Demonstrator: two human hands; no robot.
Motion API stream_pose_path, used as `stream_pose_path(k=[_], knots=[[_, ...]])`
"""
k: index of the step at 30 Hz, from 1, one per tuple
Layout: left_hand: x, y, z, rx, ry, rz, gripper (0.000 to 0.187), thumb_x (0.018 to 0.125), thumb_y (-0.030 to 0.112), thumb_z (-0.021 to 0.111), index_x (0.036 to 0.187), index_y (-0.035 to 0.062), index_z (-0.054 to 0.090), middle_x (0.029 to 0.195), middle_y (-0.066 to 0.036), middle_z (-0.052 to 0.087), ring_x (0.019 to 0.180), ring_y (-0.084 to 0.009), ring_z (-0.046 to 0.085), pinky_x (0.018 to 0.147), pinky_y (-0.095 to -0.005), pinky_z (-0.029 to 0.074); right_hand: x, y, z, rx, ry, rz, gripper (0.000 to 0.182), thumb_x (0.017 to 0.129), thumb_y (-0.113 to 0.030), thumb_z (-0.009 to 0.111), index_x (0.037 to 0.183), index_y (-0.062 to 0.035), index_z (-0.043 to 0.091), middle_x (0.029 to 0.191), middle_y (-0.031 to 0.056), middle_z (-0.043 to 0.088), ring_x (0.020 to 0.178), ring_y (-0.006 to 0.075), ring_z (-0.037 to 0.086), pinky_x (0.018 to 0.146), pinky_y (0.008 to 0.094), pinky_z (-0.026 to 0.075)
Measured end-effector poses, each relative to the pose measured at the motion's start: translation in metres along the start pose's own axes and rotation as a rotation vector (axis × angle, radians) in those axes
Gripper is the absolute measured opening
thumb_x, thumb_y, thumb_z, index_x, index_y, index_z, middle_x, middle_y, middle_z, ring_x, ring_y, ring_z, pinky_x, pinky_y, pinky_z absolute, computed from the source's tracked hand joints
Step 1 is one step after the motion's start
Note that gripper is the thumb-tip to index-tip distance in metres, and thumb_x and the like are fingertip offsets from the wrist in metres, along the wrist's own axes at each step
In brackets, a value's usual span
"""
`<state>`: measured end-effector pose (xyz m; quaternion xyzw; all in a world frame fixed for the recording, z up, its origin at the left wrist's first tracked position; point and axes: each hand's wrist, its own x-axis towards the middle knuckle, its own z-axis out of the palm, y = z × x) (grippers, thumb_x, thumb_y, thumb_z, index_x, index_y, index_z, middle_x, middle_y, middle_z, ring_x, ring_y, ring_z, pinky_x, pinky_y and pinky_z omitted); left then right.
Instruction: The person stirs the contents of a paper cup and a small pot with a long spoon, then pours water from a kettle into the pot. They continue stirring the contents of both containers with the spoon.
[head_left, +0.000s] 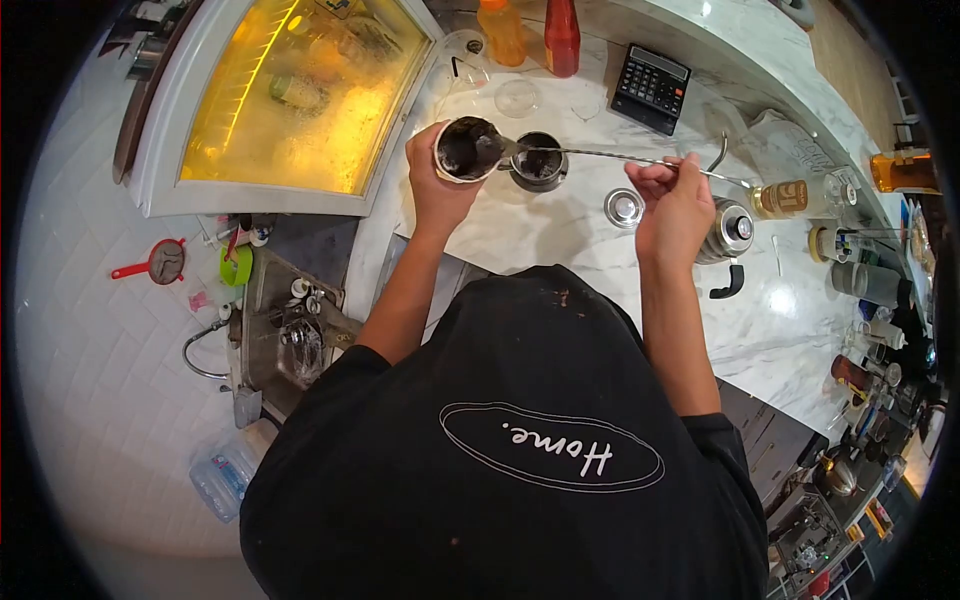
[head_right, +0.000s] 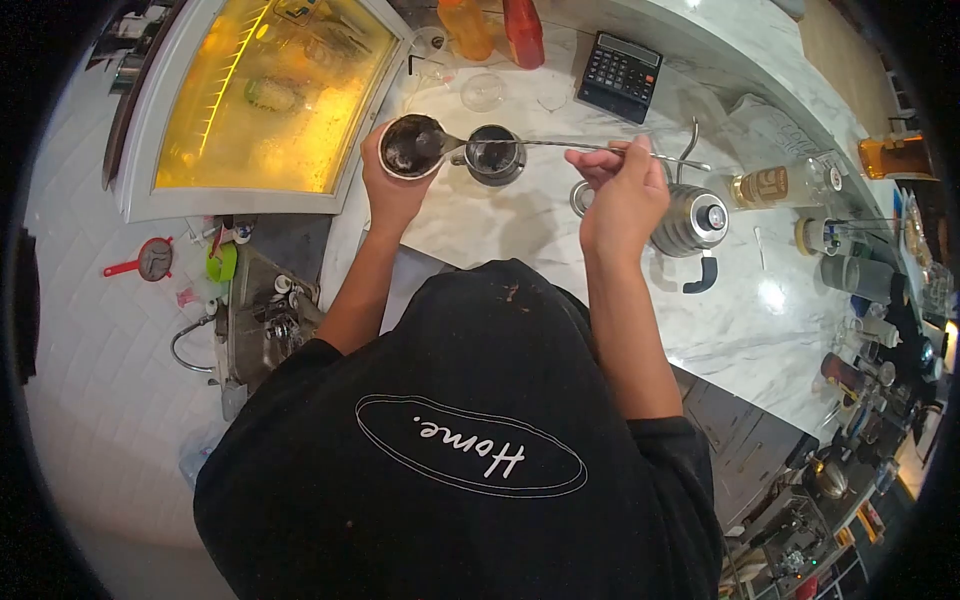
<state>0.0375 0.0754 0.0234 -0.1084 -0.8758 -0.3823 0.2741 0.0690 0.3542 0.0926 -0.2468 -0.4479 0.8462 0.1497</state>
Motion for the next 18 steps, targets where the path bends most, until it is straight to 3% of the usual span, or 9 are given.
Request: stream_pose_path(k=[7, 14, 18], knots=[[-0.027, -0.029, 0.003, -0.063, -0.026, -0.175, 0.088, 0.07, 0.012, 0.099, 0.139, -0.0007, 0.046, 0.128, -0.014, 0.063, 0.116, -0.0215, 0.066, 0.099, -0.0345, 0.055, 0.013, -0.004, -0.02, -0.12, 0.034, -0.17, 0.035, 0.113, -0.026, 0.044, 0.102, 0.0052, 0.054, 0.078, 0.0185, 0.071, 0.073, 0.031, 0.075, 0.076, 0.0372, 0.061], [-0.031, -0.037, 0.004, -0.119, -0.017, -0.293, 0.088, 0.07, 0.013, 0.099, 0.139, -0.0021, 0.046, 0.126, -0.014, 0.066, 0.114, -0.0207, 0.067, 0.098, -0.0351, 0.056, 0.006, 0.025, -0.034, -0.568, -0.23, -0.48, 0.028, 0.113, -0.018, 0.043, 0.103, 0.0031, 0.058, 0.085, 0.0151, 0.077, 0.086, 0.0205, 0.076, 0.084, 0.0316, 0.055], [-0.038, -0.036, 0.007, -0.149, -0.009, -0.316, 0.086, 0.07, 0.012, 0.098, 0.138, -0.0013, 0.048, 0.126, -0.015, 0.066, 0.114, -0.0209, 0.067, 0.099, -0.0351, 0.055, -0.003, 0.012, -0.033, -0.698, -0.424, -0.558, 0.032, 0.112, -0.013, 0.044, 0.105, 0.0048, 0.069, 0.098, 0.0139, 0.077, 0.088, 0.0226, 0.076, 0.086, 0.0318, 0.055]])
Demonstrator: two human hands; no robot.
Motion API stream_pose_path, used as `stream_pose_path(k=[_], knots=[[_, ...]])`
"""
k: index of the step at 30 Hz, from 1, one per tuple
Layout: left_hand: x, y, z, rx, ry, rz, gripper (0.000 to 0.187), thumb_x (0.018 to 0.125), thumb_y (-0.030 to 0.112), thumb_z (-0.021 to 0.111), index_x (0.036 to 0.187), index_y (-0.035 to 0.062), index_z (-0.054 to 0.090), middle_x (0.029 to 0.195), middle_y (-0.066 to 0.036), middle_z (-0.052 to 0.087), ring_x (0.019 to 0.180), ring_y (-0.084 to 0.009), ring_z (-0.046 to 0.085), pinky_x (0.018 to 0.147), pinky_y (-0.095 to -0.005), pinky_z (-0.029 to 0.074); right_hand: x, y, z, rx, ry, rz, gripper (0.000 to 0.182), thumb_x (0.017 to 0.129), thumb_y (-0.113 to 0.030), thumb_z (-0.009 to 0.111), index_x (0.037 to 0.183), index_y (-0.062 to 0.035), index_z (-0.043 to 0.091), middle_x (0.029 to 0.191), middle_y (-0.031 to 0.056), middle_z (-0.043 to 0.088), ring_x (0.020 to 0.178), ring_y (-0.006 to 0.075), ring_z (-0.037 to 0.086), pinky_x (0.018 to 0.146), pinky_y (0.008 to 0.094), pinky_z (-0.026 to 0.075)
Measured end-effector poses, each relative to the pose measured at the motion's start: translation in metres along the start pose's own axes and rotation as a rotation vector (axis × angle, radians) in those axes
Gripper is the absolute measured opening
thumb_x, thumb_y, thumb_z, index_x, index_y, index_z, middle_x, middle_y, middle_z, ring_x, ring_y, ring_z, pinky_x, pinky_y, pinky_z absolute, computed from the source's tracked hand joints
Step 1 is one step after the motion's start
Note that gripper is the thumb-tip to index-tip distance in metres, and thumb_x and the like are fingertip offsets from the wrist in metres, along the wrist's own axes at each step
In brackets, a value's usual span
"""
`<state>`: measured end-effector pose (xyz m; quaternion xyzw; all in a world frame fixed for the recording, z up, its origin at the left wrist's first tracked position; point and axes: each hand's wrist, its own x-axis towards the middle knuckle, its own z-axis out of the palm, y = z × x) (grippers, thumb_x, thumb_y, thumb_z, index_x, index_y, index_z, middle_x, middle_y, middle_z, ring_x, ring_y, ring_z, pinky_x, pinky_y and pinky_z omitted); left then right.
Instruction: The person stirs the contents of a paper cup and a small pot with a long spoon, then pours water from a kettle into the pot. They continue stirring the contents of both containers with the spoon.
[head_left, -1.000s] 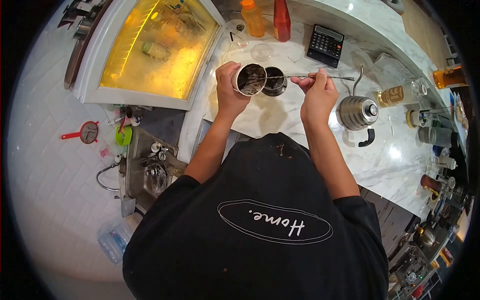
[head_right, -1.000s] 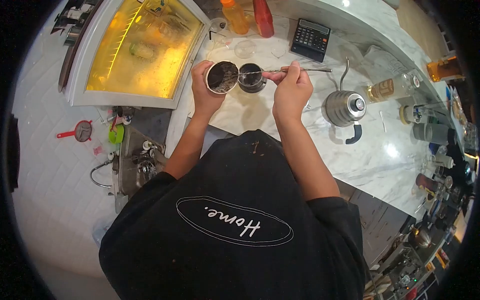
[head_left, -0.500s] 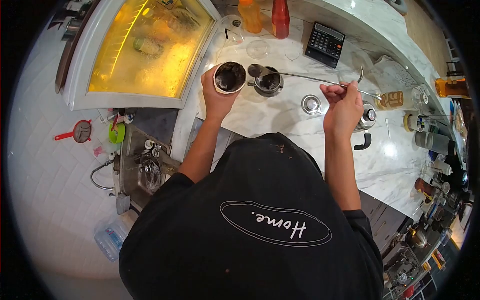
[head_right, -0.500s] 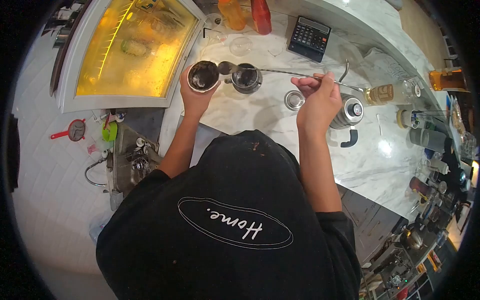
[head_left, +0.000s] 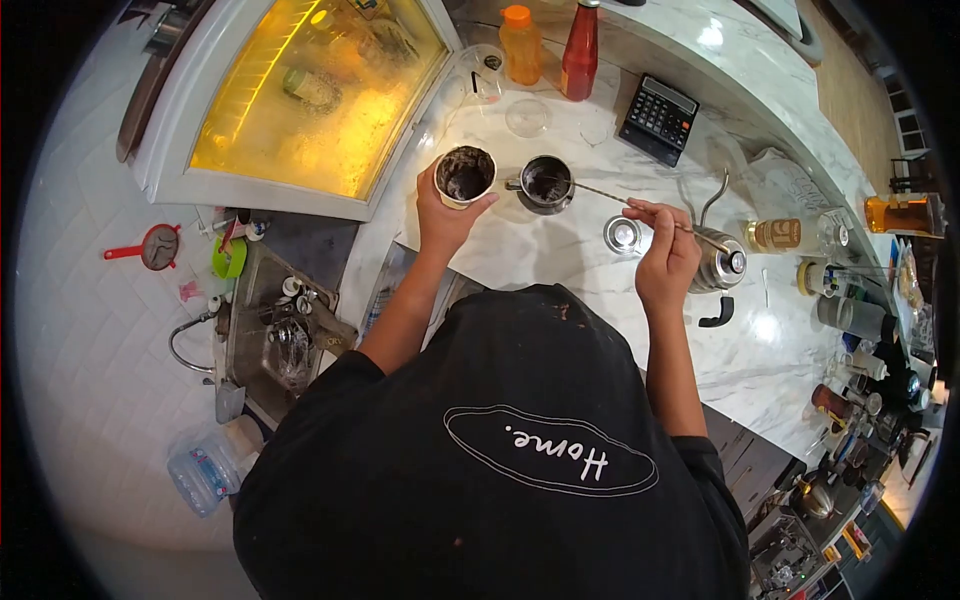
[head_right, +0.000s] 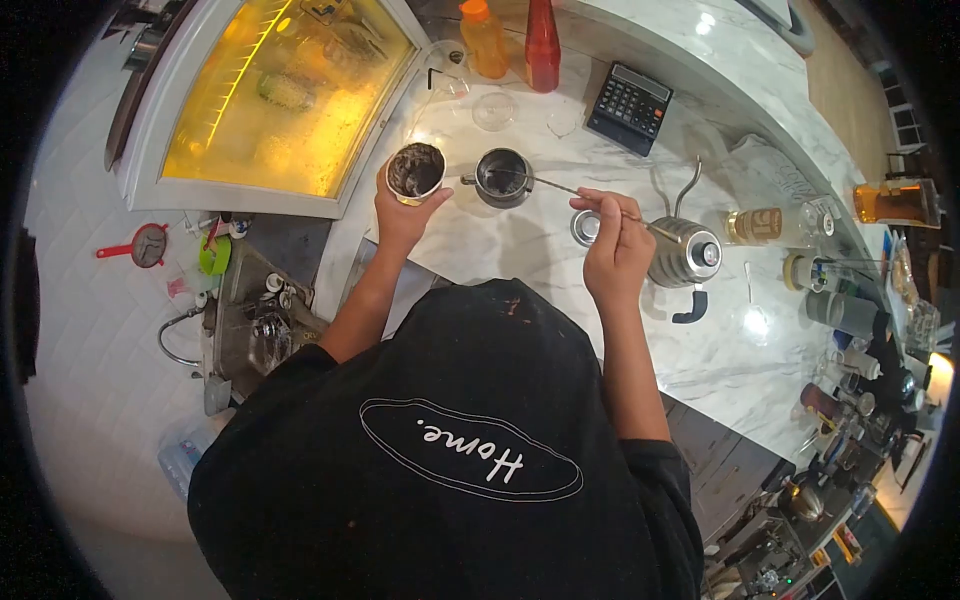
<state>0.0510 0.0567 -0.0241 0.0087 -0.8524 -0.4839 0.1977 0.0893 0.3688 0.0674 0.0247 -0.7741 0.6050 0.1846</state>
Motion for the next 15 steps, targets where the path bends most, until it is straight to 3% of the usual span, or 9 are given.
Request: stream_pose_path(k=[1, 5, 8, 11, 15], knots=[[-0.001, 0.002, -0.001, 0.026, 0.005, 0.021, 0.085, 0.07, 0.012, 0.098, 0.138, -0.0011, 0.048, 0.126, -0.015, 0.067, 0.115, -0.021, 0.067, 0.099, -0.0352, 0.055, 0.0, -0.014, -0.002, 0.058, 0.003, 0.076, 0.034, 0.111, -0.012, 0.045, 0.105, 0.0038, 0.074, 0.103, 0.0146, 0.076, 0.097, 0.0248, 0.075, 0.089, 0.0338, 0.055], [-0.005, 0.006, -0.003, 0.022, 0.022, 0.033, 0.081, 0.072, 0.007, 0.095, 0.138, -0.0001, 0.05, 0.127, -0.015, 0.067, 0.116, -0.0213, 0.067, 0.1, -0.0357, 0.055, 0.003, -0.022, -0.01, -0.068, -0.146, -0.061, 0.031, 0.109, -0.011, 0.048, 0.101, 0.0013, 0.076, 0.105, 0.0146, 0.074, 0.116, 0.0285, 0.066, 0.097, 0.0384, 0.051], [-0.003, 0.011, -0.006, -0.064, 0.009, 0.052, 0.079, 0.073, 0.003, 0.092, 0.139, -0.0002, 0.049, 0.127, -0.015, 0.067, 0.116, -0.021, 0.067, 0.101, -0.036, 0.054, 0.003, -0.021, -0.012, -0.116, -0.139, -0.15, 0.032, 0.109, -0.01, 0.047, 0.101, 0.0012, 0.076, 0.104, 0.0135, 0.074, 0.115, 0.0299, 0.066, 0.097, 0.0396, 0.051], [0.0, 0.029, -0.012, -0.201, 0.021, 0.068, 0.074, 0.071, 0.004, 0.093, 0.135, 0.0054, 0.056, 0.13, -0.013, 0.06, 0.121, -0.0274, 0.062, 0.104, -0.0392, 0.051, 0.002, -0.025, -0.012, -0.167, -0.166, -0.151, 0.032, 0.109, -0.01, 0.046, 0.101, 0.0013, 0.075, 0.102, 0.0137, 0.074, 0.115, 0.0308, 0.065, 0.097, 0.0407, 0.051], [0.002, 0.032, -0.015, -0.203, 0.015, 0.16, 0.076, 0.072, 0.001, 0.091, 0.137, 0.0042, 0.052, 0.138, -0.014, 0.06, 0.124, -0.0258, 0.063, 0.105, -0.0373, 0.051, -0.005, -0.023, -0.013, -0.162, -0.183, -0.105, 0.034, 0.11, -0.01, 0.045, 0.1, 0.0024, 0.074, 0.105, 0.0145, 0.073, 0.116, 0.0305, 0.065, 0.098, 0.0403, 0.051]])
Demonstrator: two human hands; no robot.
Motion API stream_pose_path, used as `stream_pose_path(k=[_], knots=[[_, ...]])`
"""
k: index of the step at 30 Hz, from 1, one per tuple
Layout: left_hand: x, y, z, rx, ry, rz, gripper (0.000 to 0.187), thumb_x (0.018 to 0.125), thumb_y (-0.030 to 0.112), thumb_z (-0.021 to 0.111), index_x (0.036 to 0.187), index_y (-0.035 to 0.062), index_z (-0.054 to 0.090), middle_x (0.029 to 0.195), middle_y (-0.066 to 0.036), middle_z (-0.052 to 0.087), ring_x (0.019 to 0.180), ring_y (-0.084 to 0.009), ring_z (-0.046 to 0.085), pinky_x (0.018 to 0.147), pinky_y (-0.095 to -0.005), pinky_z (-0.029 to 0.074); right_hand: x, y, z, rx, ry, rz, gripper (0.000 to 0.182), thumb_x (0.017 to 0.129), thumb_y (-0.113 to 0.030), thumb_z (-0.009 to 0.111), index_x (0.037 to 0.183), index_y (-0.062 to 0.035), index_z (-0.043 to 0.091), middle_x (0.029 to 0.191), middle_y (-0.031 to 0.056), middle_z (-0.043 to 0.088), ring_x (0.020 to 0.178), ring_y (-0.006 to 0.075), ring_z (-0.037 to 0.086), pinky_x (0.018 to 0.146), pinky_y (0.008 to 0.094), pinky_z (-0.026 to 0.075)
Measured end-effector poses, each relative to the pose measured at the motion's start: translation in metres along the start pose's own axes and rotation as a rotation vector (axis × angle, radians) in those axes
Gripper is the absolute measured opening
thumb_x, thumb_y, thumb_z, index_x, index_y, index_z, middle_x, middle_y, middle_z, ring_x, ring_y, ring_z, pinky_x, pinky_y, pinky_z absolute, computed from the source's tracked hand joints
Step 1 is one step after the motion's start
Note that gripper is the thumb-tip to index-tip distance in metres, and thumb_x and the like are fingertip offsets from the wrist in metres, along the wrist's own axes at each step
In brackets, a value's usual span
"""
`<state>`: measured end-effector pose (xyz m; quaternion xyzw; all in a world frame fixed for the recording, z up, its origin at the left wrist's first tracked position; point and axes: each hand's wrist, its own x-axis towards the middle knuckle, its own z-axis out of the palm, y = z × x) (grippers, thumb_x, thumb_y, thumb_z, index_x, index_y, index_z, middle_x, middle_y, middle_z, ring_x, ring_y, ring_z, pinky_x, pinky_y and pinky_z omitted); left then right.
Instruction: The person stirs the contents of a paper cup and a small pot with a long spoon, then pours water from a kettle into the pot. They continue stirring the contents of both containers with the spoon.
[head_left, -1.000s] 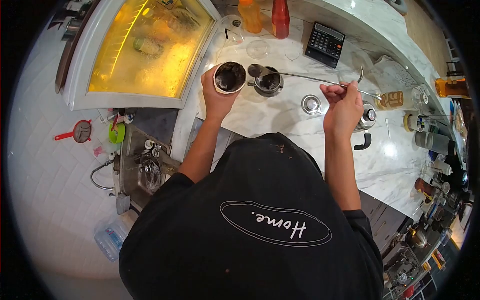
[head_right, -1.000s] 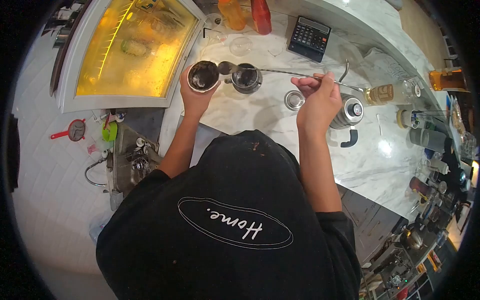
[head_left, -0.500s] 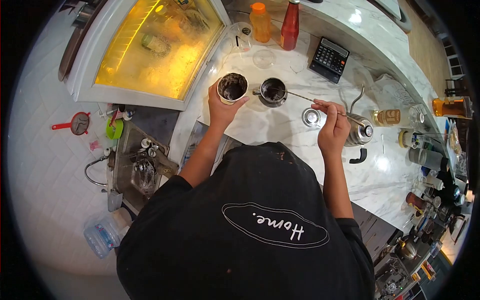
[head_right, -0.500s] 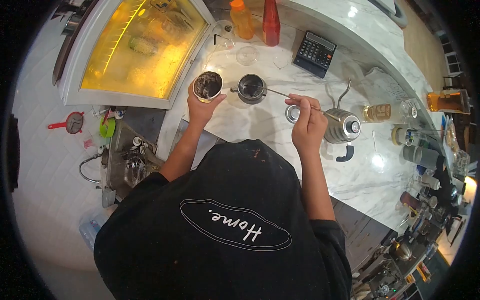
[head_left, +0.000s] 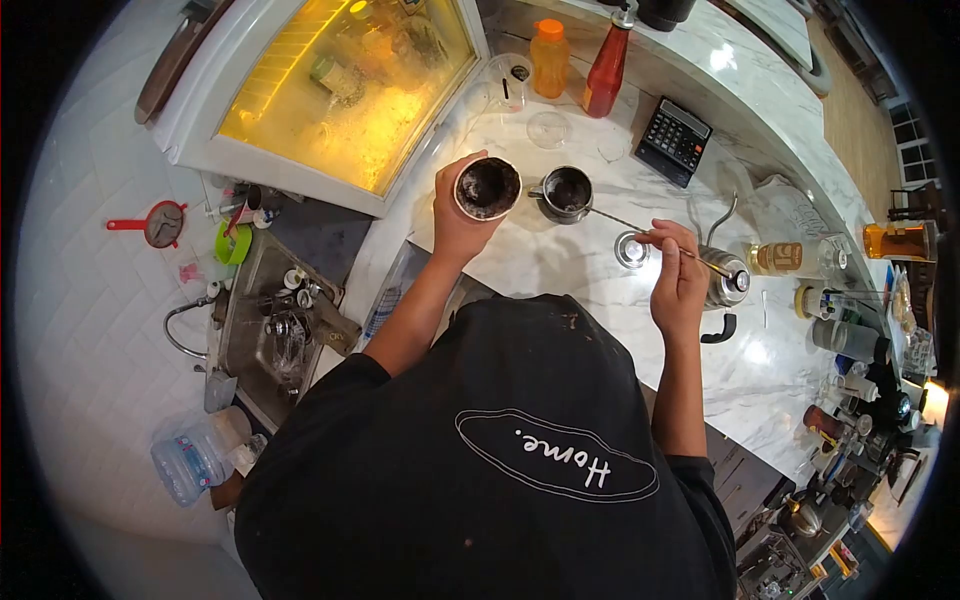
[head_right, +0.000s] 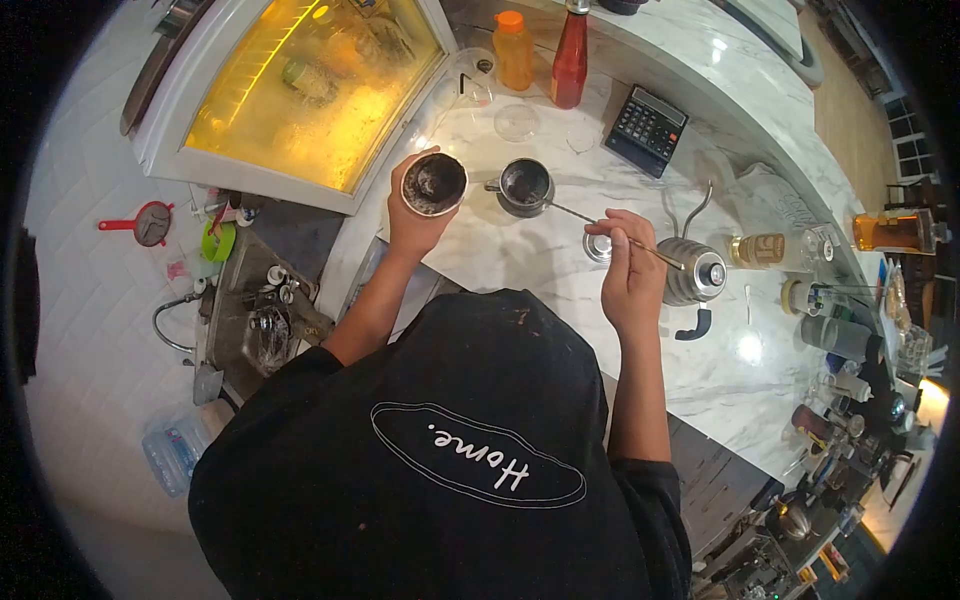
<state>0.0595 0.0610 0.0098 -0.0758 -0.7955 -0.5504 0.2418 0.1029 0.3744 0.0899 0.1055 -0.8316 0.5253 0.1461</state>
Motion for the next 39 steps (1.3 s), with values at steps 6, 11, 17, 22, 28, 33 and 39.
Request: stream_pose_path(k=[6, 11, 17, 22, 28, 33, 39], knots=[[0.0, 0.007, 0.002, 0.017, -0.04, -0.006, 0.079, 0.074, -0.002, 0.09, 0.14, 0.0009, 0.046, 0.141, -0.016, 0.06, 0.123, -0.0229, 0.064, 0.107, -0.0361, 0.052, -0.001, -0.011, -0.005, 0.131, 0.093, 0.138, 0.034, 0.11, -0.008, 0.045, 0.099, 0.0042, 0.075, 0.107, 0.0149, 0.074, 0.113, 0.03, 0.067, 0.098, 0.0394, 0.051], [0.004, 0.006, 0.003, 0.067, -0.007, 0.053, 0.079, 0.072, 0.002, 0.093, 0.137, 0.0019, 0.048, 0.133, -0.012, 0.057, 0.119, -0.0218, 0.063, 0.104, -0.0357, 0.052, -0.001, -0.007, -0.002, 0.006, 0.012, 0.086, 0.035, 0.108, -0.007, 0.047, 0.098, 0.0047, 0.078, 0.109, 0.0155, 0.073, 0.11, 0.0286, 0.068, 0.096, 0.0385, 0.052], [0.012, 0.01, -0.003, 0.097, -0.033, 0.005, 0.077, 0.071, 0.004, 0.094, 0.134, 0.0027, 0.051, 0.128, -0.01, 0.058, 0.117, -0.0203, 0.063, 0.101, -0.035, 0.053, -0.001, -0.006, -0.021, 0.254, 0.175, 0.215, 0.036, 0.114, -0.016, 0.039, 0.115, 0.006, 0.069, 0.115, 0.0145, 0.072, 0.104, 0.0224, 0.073, 0.095, 0.0356, 0.054], [0.013, 0.007, -0.001, 0.037, -0.054, -0.06, 0.074, 0.073, 0.004, 0.093, 0.134, 0.0023, 0.052, 0.124, -0.01, 0.065, 0.114, -0.0193, 0.066, 0.1, -0.035, 0.054, 0.004, -0.005, -0.005, 0.287, 0.106, 0.187, 0.035, 0.114, -0.017, 0.042, 0.115, 0.0067, 0.068, 0.112, 0.0138, 0.071, 0.102, 0.0209, 0.074, 0.094, 0.0338, 0.055], [0.006, 0.006, -0.001, 0.047, -0.057, -0.12, 0.072, 0.074, 0.005, 0.092, 0.134, 0.0014, 0.053, 0.122, -0.011, 0.068, 0.113, -0.0184, 0.067, 0.101, -0.0346, 0.054, 0.006, -0.002, -0.002, 0.225, 0.057, 0.262, 0.037, 0.114, -0.018, 0.044, 0.107, 0.007, 0.071, 0.113, 0.0117, 0.072, 0.101, 0.0202, 0.073, 0.093, 0.0325, 0.055], [-0.003, -0.002, -0.002, -0.008, -0.054, -0.186, 0.078, 0.07, 0.012, 0.095, 0.136, 0.0044, 0.054, 0.127, -0.014, 0.063, 0.118, -0.0278, 0.065, 0.103, -0.0393, 0.052, 0.009, -0.004, -0.023, 0.272, 0.171, 0.272, 0.039, 0.115, -0.022, 0.042, 0.109, 0.0051, 0.07, 0.114, 0.0113, 0.071, 0.104, 0.0209, 0.073, 0.094, 0.0348, 0.054], [-0.005, -0.002, -0.001, -0.003, -0.056, -0.19, 0.079, 0.07, 0.013, 0.095, 0.137, 0.004, 0.053, 0.126, -0.015, 0.063, 0.119, -0.0286, 0.065, 0.103, -0.0399, 0.052, 0.008, 0.001, -0.006, 0.334, 0.109, 0.301, 0.037, 0.114, -0.023, 0.044, 0.109, 0.0047, 0.068, 0.116, 0.0103, 0.069, 0.106, 0.0205, 0.072, 0.094, 0.0342, 0.054]])
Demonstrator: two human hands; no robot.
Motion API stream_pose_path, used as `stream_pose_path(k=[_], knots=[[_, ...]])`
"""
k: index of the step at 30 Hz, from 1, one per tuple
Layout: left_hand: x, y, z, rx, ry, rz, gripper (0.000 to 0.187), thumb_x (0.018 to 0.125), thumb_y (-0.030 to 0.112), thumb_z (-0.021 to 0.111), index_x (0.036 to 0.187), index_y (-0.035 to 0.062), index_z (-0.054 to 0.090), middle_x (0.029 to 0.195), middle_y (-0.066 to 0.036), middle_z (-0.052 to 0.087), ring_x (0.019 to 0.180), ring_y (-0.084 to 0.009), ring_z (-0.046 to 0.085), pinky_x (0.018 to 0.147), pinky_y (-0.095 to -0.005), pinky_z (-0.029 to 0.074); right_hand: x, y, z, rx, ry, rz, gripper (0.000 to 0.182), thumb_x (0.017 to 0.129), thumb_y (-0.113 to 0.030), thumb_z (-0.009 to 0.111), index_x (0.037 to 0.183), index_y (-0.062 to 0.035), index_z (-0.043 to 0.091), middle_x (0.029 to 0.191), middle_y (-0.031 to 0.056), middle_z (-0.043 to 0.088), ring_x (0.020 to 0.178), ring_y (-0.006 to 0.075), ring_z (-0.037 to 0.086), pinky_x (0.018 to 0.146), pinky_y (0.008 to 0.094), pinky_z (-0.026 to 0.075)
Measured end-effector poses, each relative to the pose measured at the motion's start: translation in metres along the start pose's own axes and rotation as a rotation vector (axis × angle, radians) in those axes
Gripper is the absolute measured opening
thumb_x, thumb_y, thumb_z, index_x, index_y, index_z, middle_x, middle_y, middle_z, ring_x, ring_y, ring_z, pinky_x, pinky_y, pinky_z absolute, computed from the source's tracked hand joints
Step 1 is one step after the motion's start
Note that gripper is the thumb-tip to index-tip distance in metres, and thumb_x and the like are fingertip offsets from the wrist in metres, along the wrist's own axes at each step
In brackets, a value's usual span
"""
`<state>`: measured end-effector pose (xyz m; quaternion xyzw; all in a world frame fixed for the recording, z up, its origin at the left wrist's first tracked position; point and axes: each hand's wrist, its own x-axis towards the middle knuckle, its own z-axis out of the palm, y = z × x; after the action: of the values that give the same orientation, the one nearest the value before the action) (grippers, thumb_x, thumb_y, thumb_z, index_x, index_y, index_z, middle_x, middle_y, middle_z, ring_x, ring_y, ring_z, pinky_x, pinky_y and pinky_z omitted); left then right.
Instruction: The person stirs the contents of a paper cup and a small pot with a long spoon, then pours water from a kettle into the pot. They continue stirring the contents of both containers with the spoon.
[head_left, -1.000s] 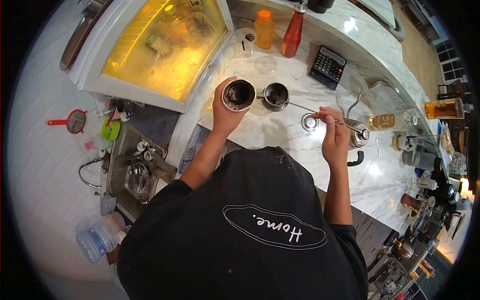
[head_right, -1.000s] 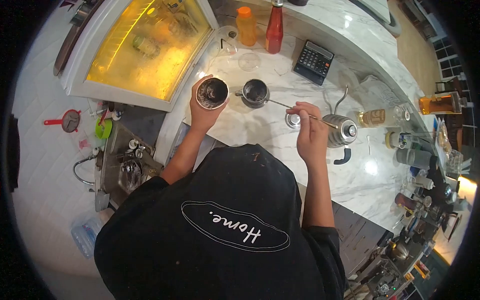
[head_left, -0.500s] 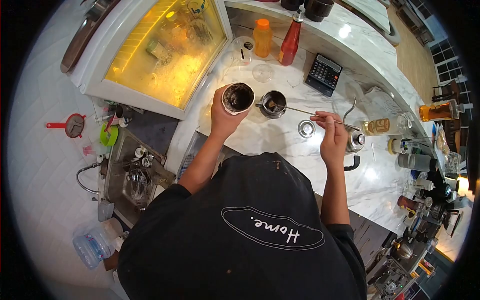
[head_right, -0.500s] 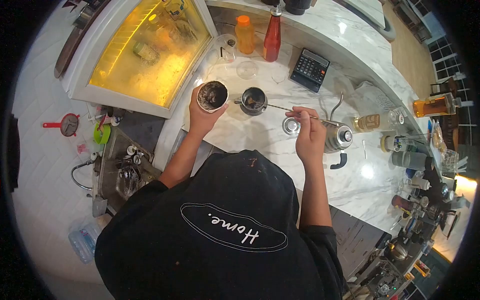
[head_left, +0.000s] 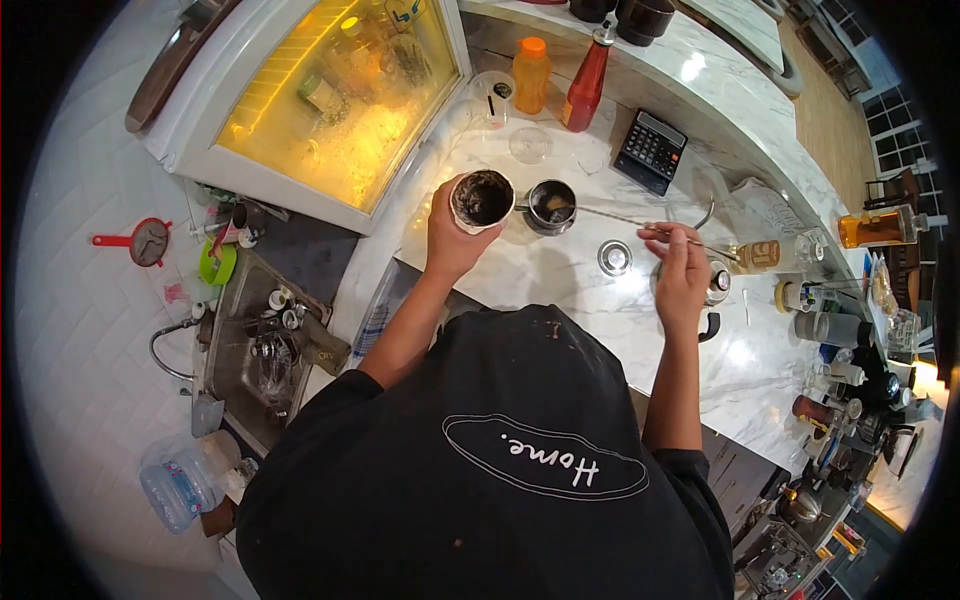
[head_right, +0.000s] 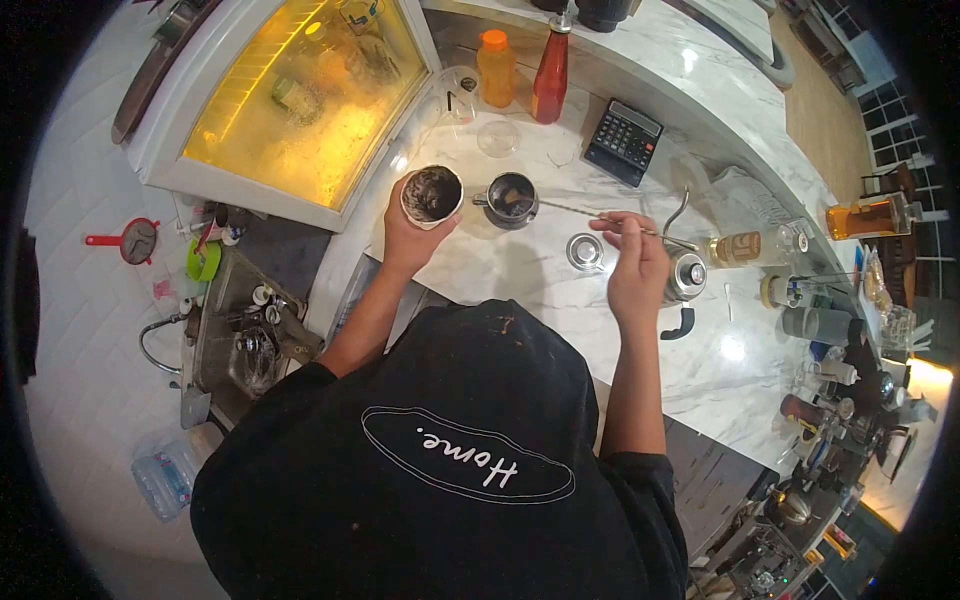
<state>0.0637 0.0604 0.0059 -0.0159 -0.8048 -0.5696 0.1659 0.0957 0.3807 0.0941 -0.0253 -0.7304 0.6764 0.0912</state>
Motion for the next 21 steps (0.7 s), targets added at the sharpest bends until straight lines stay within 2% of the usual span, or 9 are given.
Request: stream_pose_path(k=[4, 8, 12, 13, 16, 21], knots=[[0.001, 0.003, -0.004, 0.014, 0.001, -0.002, 0.08, 0.07, 0.014, 0.094, 0.138, 0.0038, 0.053, 0.128, -0.016, 0.062, 0.121, -0.0292, 0.064, 0.104, -0.0403, 0.051, -0.002, 0.007, 0.007, -0.056, -0.04, 0.022, 0.035, 0.114, -0.022, 0.045, 0.109, 0.0043, 0.068, 0.115, 0.01, 0.069, 0.106, 0.0198, 0.072, 0.093, 0.0339, 0.054], [0.001, 0.001, -0.006, 0.042, -0.009, -0.004, 0.081, 0.072, 0.015, 0.094, 0.14, 0.0035, 0.052, 0.129, -0.016, 0.062, 0.122, -0.0293, 0.064, 0.104, -0.0406, 0.051, 0.004, 0.004, -0.007, -0.027, 0.082, 0.011, 0.037, 0.114, -0.024, 0.044, 0.107, 0.0039, 0.069, 0.116, 0.0102, 0.069, 0.103, 0.02, 0.073, 0.095, 0.0351, 0.055], [0.003, -0.001, -0.003, 0.038, -0.025, -0.023, 0.084, 0.073, 0.016, 0.094, 0.142, 0.0026, 0.05, 0.13, -0.016, 0.063, 0.123, -0.0288, 0.064, 0.106, -0.0401, 0.051, 0.009, 0.0, -0.015, 0.048, 0.184, 0.037, 0.035, 0.115, -0.027, 0.043, 0.118, 0.0032, 0.062, 0.109, 0.016, 0.072, 0.105, 0.0232, 0.072, 0.093, 0.0372, 0.058], [0.003, 0.001, -0.003, 0.042, -0.032, -0.015, 0.083, 0.073, 0.016, 0.093, 0.143, 0.0024, 0.049, 0.13, -0.017, 0.063, 0.123, -0.0285, 0.064, 0.106, -0.0398, 0.051, 0.01, 0.0, -0.014, 0.099, 0.214, 0.055, 0.035, 0.115, -0.027, 0.044, 0.118, 0.0031, 0.061, 0.107, 0.0165, 0.073, 0.105, 0.0241, 0.072, 0.093, 0.039, 0.059], [0.007, 0.009, -0.004, 0.05, -0.05, -0.002, 0.082, 0.074, 0.013, 0.091, 0.143, 0.0019, 0.049, 0.131, -0.017, 0.065, 0.123, -0.0274, 0.065, 0.107, -0.0388, 0.05, 0.01, 0.001, -0.008, 0.222, 0.319, 0.123, 0.035, 0.114, -0.025, 0.045, 0.114, 0.0058, 0.06, 0.101, 0.0161, 0.075, 0.104, 0.0249, 0.074, 0.092, 0.0367, 0.059], [0.01, 0.014, -0.006, 0.01, -0.07, 0.003, 0.079, 0.074, 0.007, 0.086, 0.144, 0.0025, 0.048, 0.131, -0.018, 0.066, 0.124, -0.0262, 0.066, 0.107, -0.0377, 0.05, 0.013, -0.003, -0.002, 0.349, 0.445, 0.126, 0.035, 0.114, -0.026, 0.047, 0.112, 0.0072, 0.057, 0.09, 0.016, 0.075, 0.105, 0.0304, 0.074, 0.096, 0.0393, 0.058]])
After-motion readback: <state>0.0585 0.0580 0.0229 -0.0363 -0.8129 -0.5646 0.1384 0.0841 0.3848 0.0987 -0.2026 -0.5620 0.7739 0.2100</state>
